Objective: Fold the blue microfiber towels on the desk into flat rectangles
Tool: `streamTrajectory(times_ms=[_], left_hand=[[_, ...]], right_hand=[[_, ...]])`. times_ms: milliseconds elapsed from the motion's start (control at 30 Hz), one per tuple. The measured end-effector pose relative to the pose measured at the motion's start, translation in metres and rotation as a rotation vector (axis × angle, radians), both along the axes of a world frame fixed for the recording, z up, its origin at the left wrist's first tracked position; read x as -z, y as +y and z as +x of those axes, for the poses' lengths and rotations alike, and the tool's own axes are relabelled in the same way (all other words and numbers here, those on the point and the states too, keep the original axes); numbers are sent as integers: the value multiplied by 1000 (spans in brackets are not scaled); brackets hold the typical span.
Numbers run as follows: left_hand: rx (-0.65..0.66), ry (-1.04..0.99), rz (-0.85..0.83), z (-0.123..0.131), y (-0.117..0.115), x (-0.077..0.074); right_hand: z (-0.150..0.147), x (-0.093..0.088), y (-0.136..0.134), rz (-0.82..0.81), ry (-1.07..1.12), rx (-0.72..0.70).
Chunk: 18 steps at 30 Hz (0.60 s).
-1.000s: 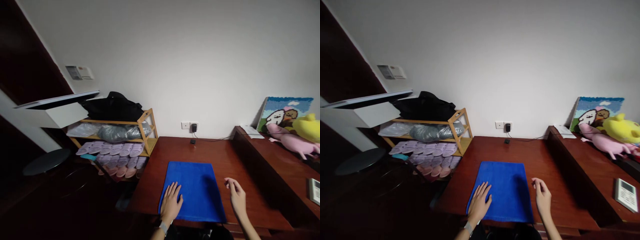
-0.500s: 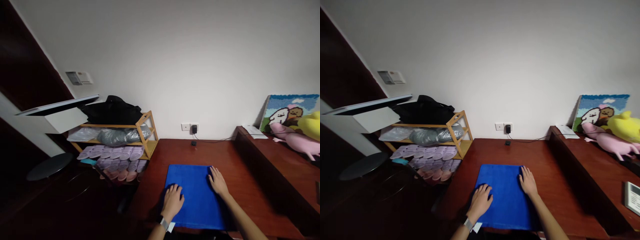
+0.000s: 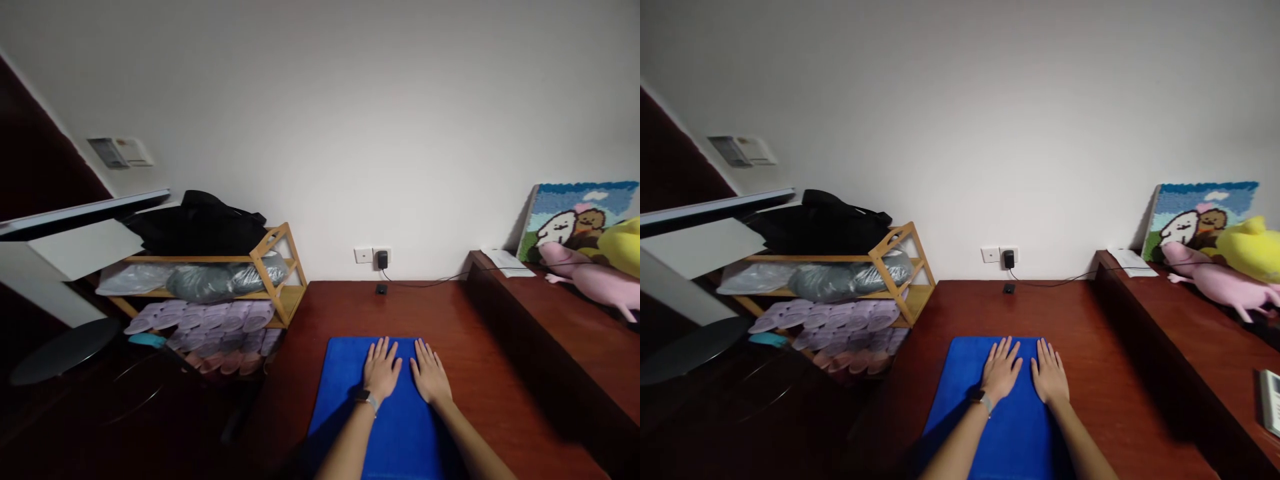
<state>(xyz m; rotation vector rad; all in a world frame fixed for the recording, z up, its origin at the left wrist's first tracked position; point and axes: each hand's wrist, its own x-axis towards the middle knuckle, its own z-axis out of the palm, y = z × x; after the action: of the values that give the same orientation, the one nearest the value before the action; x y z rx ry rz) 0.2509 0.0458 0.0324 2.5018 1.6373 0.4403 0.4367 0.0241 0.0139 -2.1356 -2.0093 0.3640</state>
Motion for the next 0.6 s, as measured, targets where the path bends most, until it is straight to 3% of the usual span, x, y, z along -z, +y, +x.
streamTrajectory(times_ms=[167,267,367,467,600], left_hand=[[-283,135,-35,-118,11,2],[-317,151,-58,-164,14,3],[-307,160,-45,-175,15,2],[-286,195,-30,-170,16,-6],[-233,169,51,-132,14,-17]], right_hand=[[-2,-3,-1,7,9,19],[-2,-2,-1,12,0,25],[-2,-2,0,8,-5,25],[-3,-3,0,2,12,28],[-4,-6,0,-1,16,28]])
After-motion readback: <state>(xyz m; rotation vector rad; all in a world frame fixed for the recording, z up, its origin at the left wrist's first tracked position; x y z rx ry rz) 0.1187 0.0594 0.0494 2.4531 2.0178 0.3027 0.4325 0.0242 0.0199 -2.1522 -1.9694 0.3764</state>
